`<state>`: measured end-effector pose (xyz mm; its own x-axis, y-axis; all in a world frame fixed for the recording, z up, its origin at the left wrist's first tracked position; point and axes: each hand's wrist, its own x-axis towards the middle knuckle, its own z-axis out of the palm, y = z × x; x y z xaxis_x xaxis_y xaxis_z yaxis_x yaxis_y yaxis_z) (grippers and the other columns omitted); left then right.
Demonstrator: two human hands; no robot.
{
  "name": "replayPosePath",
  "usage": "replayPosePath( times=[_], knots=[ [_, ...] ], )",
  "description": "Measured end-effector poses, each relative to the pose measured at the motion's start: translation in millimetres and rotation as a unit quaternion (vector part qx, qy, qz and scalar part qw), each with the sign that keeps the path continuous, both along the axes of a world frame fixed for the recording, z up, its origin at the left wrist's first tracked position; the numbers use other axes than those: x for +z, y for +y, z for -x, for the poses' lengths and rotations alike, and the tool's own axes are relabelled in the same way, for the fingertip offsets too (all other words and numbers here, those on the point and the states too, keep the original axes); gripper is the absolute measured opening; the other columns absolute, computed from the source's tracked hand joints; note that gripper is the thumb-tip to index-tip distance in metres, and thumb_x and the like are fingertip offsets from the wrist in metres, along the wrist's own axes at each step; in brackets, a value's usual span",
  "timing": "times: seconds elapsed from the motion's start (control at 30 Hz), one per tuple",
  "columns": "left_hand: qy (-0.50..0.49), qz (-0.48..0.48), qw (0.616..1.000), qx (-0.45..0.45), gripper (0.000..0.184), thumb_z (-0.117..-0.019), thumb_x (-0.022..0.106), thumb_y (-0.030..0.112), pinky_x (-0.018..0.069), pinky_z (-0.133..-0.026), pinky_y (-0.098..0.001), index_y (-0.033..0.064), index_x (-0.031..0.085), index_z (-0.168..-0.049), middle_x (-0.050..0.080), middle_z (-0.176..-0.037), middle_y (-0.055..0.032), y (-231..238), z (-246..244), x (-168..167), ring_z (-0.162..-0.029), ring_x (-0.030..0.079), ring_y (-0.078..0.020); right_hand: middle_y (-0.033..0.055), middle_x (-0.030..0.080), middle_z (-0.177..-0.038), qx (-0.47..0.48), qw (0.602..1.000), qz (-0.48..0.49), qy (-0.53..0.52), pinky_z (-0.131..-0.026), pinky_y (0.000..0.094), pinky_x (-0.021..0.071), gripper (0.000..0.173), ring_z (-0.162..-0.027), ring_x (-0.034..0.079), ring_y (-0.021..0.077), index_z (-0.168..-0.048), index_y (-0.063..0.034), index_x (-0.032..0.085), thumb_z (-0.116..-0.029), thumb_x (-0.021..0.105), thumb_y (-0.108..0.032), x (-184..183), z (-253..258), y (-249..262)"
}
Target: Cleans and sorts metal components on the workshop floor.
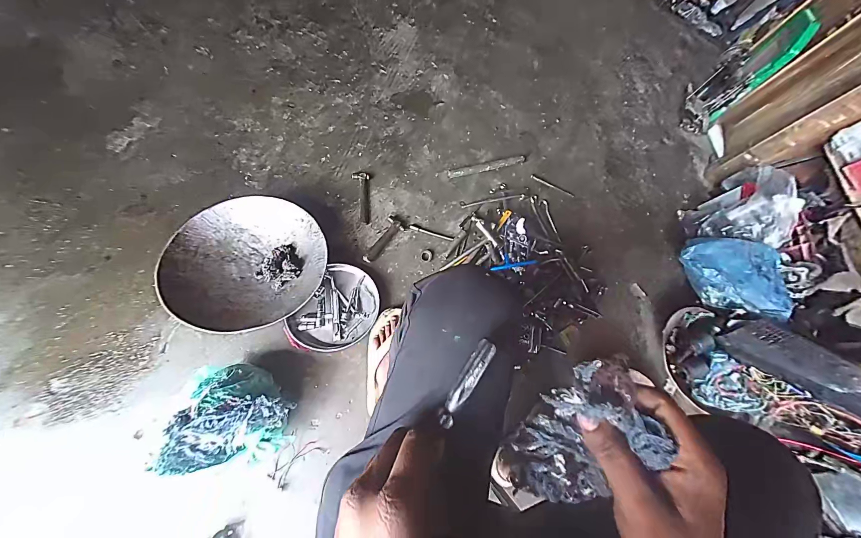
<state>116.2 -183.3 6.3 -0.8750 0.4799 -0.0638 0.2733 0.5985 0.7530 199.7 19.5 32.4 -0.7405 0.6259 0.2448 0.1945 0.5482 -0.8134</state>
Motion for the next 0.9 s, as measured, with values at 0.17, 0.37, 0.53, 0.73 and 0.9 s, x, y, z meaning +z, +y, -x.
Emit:
replayPosePath(
  times=[0.17, 0.37, 0.53, 0.73, 0.9],
  knots=[
    [0.081, -0.005, 0.997, 0.011, 0.023, -0.0962, 0.059, 0.012, 0.0598, -0.072, -0.0344, -0.0002, 0.076, -0.105, 0.074, -0.088, -0.0151, 10.9, -13.0, -14.0, -0.079, 0.073, -0.0243, -0.0063, 0.069, -0.11, 0.048, 0.999, 0.008, 0.011, -0.093, 0.0209, 0.0574, 0.03, -0.106, 0.065, -0.0009, -0.116, -0.0084, 0.062, -0.0897, 0.074, -0.016, -2.1, 9.8, -45.0],
    [0.167, 0.002, 0.984, 0.056, 0.029, -0.093, 0.059, 0.019, 0.0574, -0.065, -0.0337, -0.0017, 0.076, -0.105, 0.073, -0.085, -0.0133, 23.5, -23.6, -30.9, -0.075, 0.071, -0.0235, 0.004, 0.066, -0.088, -0.011, 0.984, -0.178, 0.01, -0.063, 0.0226, 0.0548, 0.021, -0.078, 0.065, 0.0069, -0.095, -0.0041, 0.067, -0.0806, 0.07, -0.02, -45.0, 74.1, -57.7],
    [0.189, 0.007, 0.981, 0.046, 0.023, -0.096, 0.059, 0.012, 0.0575, -0.062, -0.0337, 0.0007, 0.075, -0.108, 0.072, -0.085, -0.0123, 28.2, -29.5, -34.8, -0.075, 0.071, -0.0243, 0.0146, 0.066, -0.087, -0.079, 0.937, -0.294, -0.173, -0.055, 0.0483, 0.0517, 0.026, -0.068, 0.066, 0.0299, -0.106, -0.0057, 0.063, -0.0859, 0.07, -0.02, -34.9, 107.5, 7.2],
    [0.159, 0.012, 0.987, 0.033, 0.023, -0.0952, 0.058, 0.008, 0.059, -0.067, -0.0342, -0.0023, 0.075, -0.107, 0.072, -0.085, -0.0155, 18.9, -28.4, -30.4, -0.076, 0.072, -0.0254, 0.004, 0.067, -0.101, -0.079, 0.98, -0.17, -0.067, -0.081, 0.0359, 0.059, 0.029, -0.09, 0.067, 0.0108, -0.116, -0.0061, 0.062, -0.0917, 0.072, -0.019, -0.4, 78.3, 91.8],
    [0.178, 0.015, 0.984, 0.006, 0.028, -0.0928, 0.058, 0.016, 0.059, -0.071, -0.0363, -0.0035, 0.074, -0.103, 0.075, -0.092, -0.0184, 20.7, -25.4, -30.5, -0.082, 0.073, -0.0282, 0.0036, 0.07, -0.095, 0.054, 0.992, -0.107, -0.037, -0.071, 0.0219, 0.0592, 0.026, -0.084, 0.067, 0.0047, -0.103, -0.0021, 0.067, -0.0855, 0.075, -0.02, -0.6, 54.3, -34.1]
  ],
)
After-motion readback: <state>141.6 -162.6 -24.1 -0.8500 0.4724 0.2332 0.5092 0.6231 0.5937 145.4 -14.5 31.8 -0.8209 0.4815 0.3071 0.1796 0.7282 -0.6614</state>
